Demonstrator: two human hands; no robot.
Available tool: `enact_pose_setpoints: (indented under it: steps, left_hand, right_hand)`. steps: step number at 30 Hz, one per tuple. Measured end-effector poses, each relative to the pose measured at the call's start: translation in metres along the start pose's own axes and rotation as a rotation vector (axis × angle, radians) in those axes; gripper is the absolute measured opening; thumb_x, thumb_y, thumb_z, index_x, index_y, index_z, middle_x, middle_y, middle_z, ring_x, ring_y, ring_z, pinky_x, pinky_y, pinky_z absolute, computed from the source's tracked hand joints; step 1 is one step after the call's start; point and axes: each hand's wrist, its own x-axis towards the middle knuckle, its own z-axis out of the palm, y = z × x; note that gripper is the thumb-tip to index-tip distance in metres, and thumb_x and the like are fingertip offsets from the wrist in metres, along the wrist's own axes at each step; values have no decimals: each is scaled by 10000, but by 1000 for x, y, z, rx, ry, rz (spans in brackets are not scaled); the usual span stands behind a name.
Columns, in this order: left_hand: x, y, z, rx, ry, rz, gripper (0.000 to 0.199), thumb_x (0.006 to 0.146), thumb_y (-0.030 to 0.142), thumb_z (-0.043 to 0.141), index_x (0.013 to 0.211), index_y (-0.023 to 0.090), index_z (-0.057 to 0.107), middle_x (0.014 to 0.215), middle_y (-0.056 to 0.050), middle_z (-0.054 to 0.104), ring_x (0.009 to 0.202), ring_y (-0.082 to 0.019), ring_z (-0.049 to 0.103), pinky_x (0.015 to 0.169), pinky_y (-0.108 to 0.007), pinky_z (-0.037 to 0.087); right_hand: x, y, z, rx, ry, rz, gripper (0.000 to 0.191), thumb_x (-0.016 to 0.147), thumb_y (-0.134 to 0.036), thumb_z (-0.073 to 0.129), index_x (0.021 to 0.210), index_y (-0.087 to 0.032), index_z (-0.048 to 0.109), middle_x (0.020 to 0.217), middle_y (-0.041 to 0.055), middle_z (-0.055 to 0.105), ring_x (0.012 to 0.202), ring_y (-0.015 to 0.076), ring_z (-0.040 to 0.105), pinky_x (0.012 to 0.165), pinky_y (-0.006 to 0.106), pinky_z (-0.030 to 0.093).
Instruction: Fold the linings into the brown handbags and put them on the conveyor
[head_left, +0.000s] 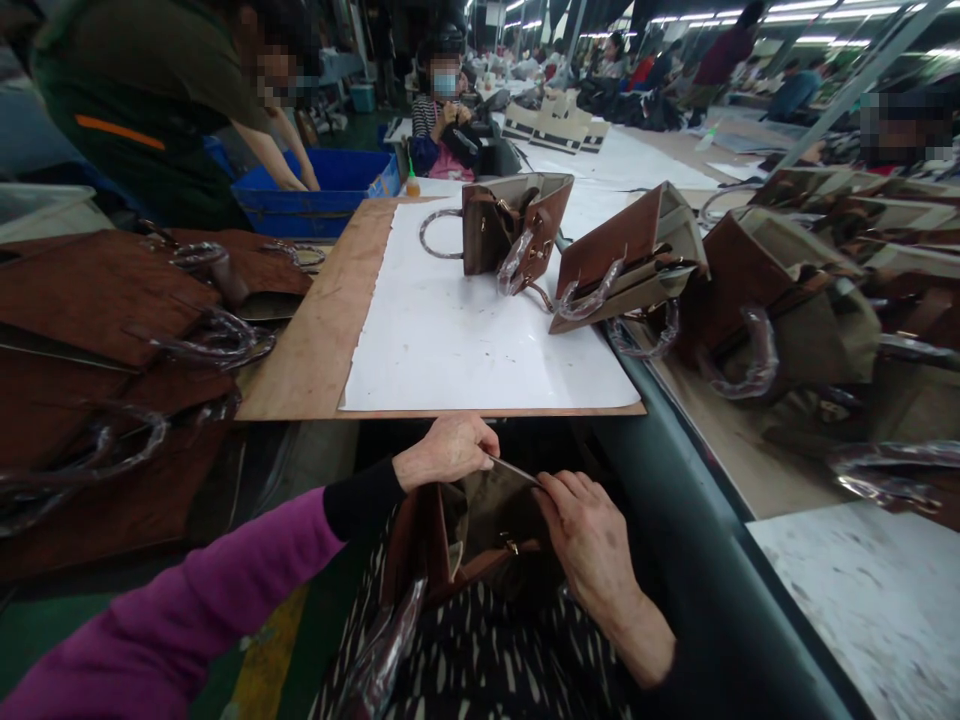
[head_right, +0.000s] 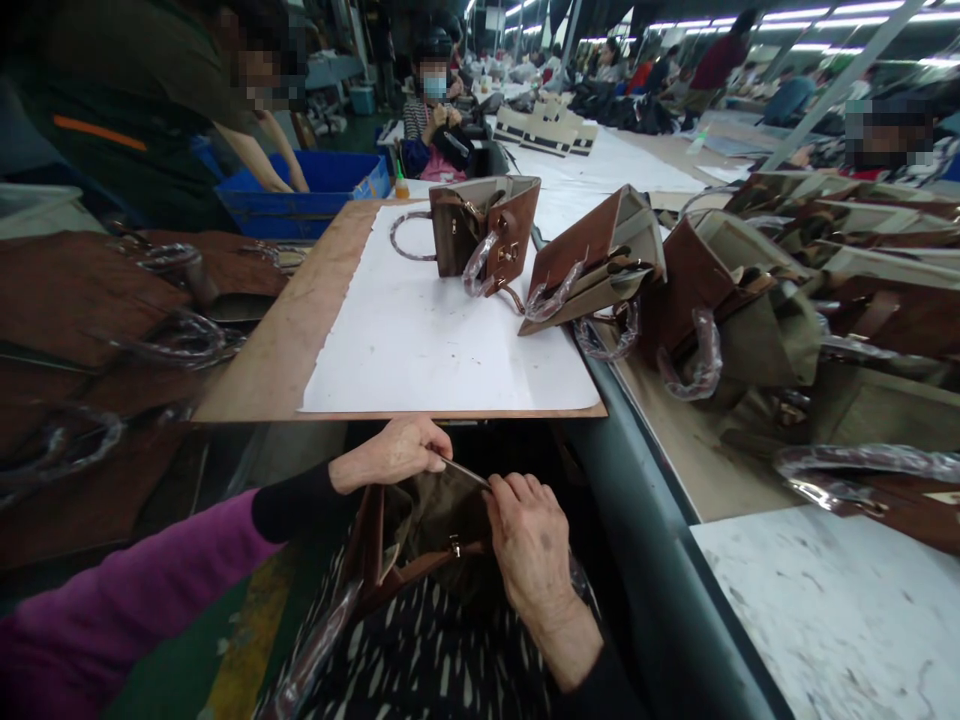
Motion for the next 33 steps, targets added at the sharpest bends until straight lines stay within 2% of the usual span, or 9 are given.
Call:
enact_pose_setpoints:
  steps: [3,8,12,16,22,25,27,30,33]
  left_hand:
    - [-2,1,0,1,-2,-19,169,617,155,514,670,159,675,512,35,503,535,-103,417,500,-199,265]
    - [-4,5,0,17,1,-34,181,619,157,514,684,167,682,529,31,525,564,-114,437,517,-205,276]
    - [-4,6,2,28,4,-40,154,621,157,531,659,168,680,543,25,544,583,-120,452,533,-211,285]
    - [-4,4,4,13,21,-26,107,647,212,581,662,167,676,539,27,538,578,-119,452,535,-215,284]
    - [-9,-1,-2,51,-11,-5,101,676,210,592,735,170,663,610,19,567,615,-130,491,553,-215,319]
    - [-17,-4,-10,181,90,57,255,653,185,612,906,168,632,847,-28,620,808,-185,526,687,-245,372]
    - [-25,-8,-14,232,197,7,357,634,210,640,985,159,591,963,-63,603,922,-225,503,762,-278,375]
    - [-34,-16,-14,127,226,-163,352,627,243,649,962,169,572,927,-46,603,881,-216,519,730,-277,389]
    - [-37,-26,-8,-20,247,-189,274,625,210,624,895,177,584,872,-14,606,823,-190,531,702,-256,388]
  right_hand:
    - [5,0,-2,5,-30,-23,265,890,-290,422,786,-189,644,684,45,600,730,182,519,685,288,369]
    - [16,-4,-6,-3,-110,28,322,875,-338,448,625,-199,597,616,24,582,622,146,519,580,254,326]
    - [27,-19,-3,-101,-161,23,277,860,-343,477,653,-212,607,618,30,616,612,157,555,553,263,276]
    - [38,-32,2,-83,-216,28,193,864,-292,472,762,-230,624,632,18,658,559,141,575,500,268,206]
    - [42,-33,-2,-13,-232,11,246,878,-292,440,719,-224,615,559,6,632,526,131,564,495,267,195]
    - [41,-32,-4,2,-223,22,279,881,-296,429,668,-214,591,529,2,608,515,124,546,491,262,198]
    - [41,-32,-4,4,-227,25,294,883,-299,423,649,-210,576,518,-1,597,510,121,539,491,259,199]
    - [40,-33,-2,-2,-229,26,286,884,-304,425,657,-213,573,523,-5,596,514,119,539,494,258,197]
    - [39,-33,-1,-15,-219,33,287,886,-315,424,660,-215,571,525,-8,593,523,121,542,501,256,199]
